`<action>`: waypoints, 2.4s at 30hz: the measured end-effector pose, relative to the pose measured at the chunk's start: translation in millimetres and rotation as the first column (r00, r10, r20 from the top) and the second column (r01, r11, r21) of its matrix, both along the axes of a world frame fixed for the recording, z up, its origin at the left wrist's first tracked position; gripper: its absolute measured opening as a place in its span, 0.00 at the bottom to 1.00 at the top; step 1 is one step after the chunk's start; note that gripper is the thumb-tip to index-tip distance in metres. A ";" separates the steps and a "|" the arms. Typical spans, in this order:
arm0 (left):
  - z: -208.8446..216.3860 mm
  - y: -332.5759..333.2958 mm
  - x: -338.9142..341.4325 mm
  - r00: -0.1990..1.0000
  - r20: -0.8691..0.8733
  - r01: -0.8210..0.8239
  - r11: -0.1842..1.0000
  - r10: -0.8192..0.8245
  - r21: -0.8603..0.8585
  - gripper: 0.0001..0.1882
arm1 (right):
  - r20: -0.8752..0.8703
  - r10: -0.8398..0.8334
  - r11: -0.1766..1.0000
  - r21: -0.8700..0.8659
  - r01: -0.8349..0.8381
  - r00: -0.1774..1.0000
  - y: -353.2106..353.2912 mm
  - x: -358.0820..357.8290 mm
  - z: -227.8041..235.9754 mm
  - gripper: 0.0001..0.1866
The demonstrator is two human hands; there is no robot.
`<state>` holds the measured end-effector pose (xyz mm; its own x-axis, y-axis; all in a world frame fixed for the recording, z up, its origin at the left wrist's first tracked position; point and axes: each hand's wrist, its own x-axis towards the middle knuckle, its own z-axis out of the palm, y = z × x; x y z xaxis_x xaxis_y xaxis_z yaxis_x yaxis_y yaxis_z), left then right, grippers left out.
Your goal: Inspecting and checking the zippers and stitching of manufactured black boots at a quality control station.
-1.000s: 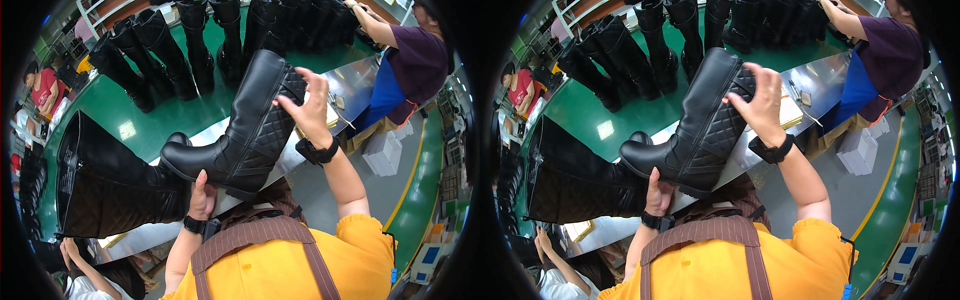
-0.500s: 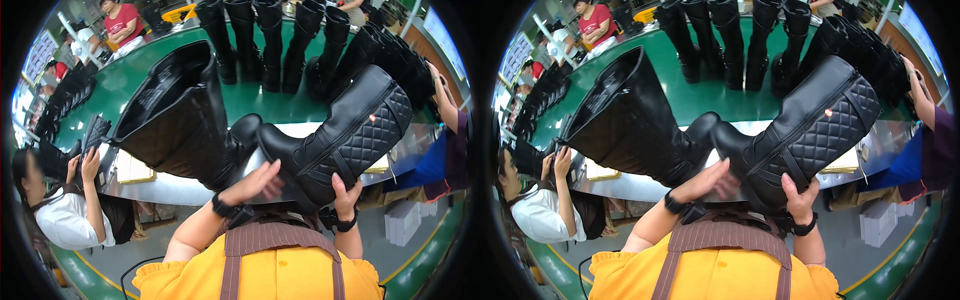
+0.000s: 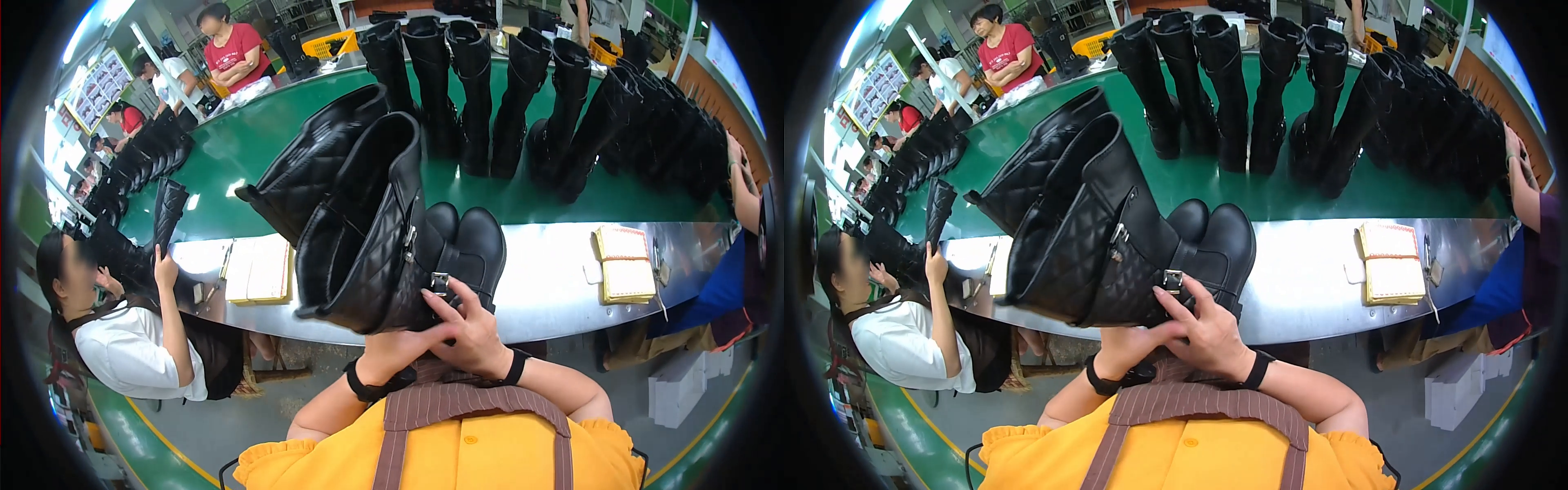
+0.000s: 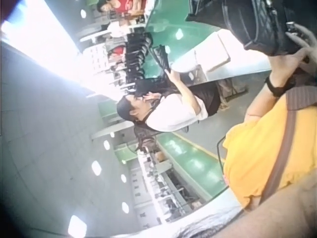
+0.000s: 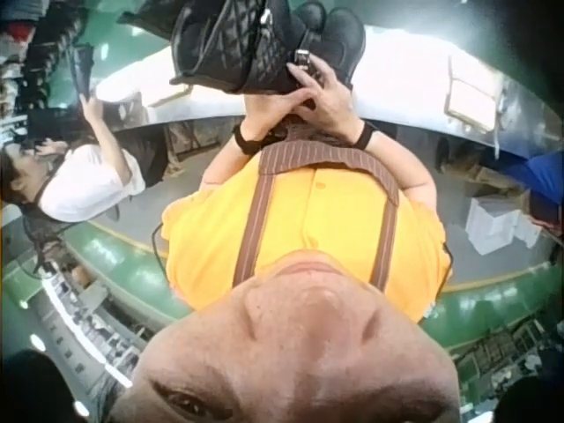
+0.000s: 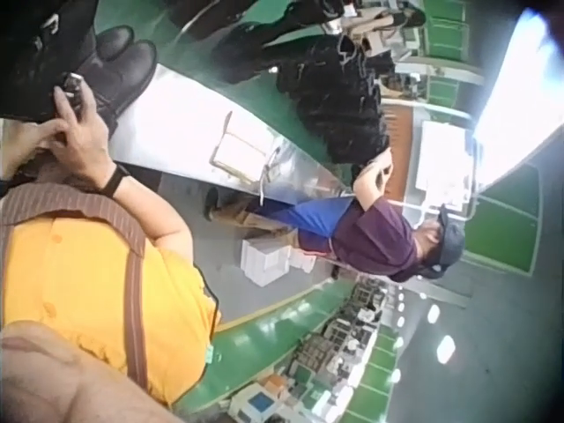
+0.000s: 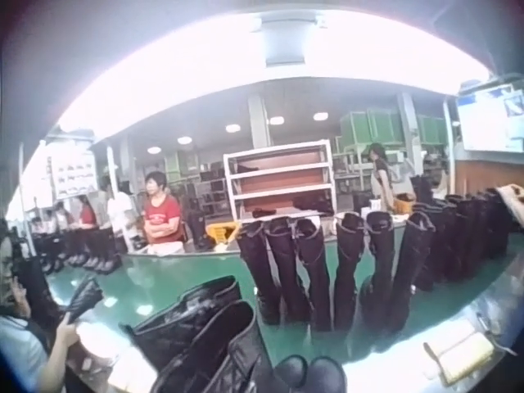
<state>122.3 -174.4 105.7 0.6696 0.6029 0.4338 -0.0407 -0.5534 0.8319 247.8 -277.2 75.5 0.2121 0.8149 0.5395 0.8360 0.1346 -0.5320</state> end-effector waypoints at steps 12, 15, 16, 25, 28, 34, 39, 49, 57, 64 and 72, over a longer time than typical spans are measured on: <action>38.9 104.9 -11.5 0.726 0.333 -0.640 0.769 0.601 0.008 0.13 | -0.308 -0.258 0.961 0.014 0.276 0.916 -65.6 84.5 -33.3 0.25; 63.7 182.6 17.2 0.664 0.451 -0.719 0.673 0.596 0.171 0.10 | -0.345 -0.386 0.921 -0.083 0.381 0.856 -77.4 91.9 -48.5 0.19; 71.1 213.8 32.8 0.624 0.485 -0.771 0.583 0.613 0.255 0.10 | -0.346 -0.419 0.906 -0.096 0.413 0.839 -72.5 88.9 -48.8 0.14; 20.9 522.6 230.0 0.563 0.210 -0.817 0.502 0.799 0.284 0.25 | -0.075 -0.436 0.898 -0.104 0.428 0.897 -50.6 86.4 -74.4 0.08; -40.8 581.3 245.0 0.509 -0.161 -0.789 0.533 0.845 0.304 0.28 | -0.034 -0.416 0.906 -0.094 0.412 0.909 -44.0 85.6 -63.4 0.11; -16.9 618.1 284.1 0.452 -0.289 -0.804 0.526 0.844 0.279 0.32 | -0.078 -0.507 0.846 -0.237 0.478 0.858 -44.3 85.0 -60.8 0.12; -32.6 603.5 236.4 0.553 -0.292 -0.785 0.605 0.780 0.133 0.44 | -0.117 -0.444 0.888 -0.195 0.418 0.889 -37.4 91.5 -54.8 0.11; -18.3 300.3 230.4 0.910 -0.155 -0.315 0.886 0.384 0.341 0.38 | -0.021 -0.396 0.904 -0.186 0.385 0.918 -49.2 95.3 -74.8 0.09; -16.5 289.2 325.6 0.611 -0.253 -0.667 0.660 0.750 0.346 0.46 | -0.013 -0.408 0.902 -0.163 0.401 0.913 -50.9 86.9 -72.4 0.08; -47.8 340.7 276.8 0.804 0.011 -0.572 0.769 0.594 0.285 0.20 | 0.002 -0.401 0.909 -0.127 0.398 0.916 -55.6 87.3 -77.3 0.07; -42.5 326.4 163.6 0.727 0.133 -0.670 0.652 0.674 0.355 0.14 | -0.010 -0.420 0.901 -0.124 0.416 0.907 -55.9 85.7 -77.1 0.05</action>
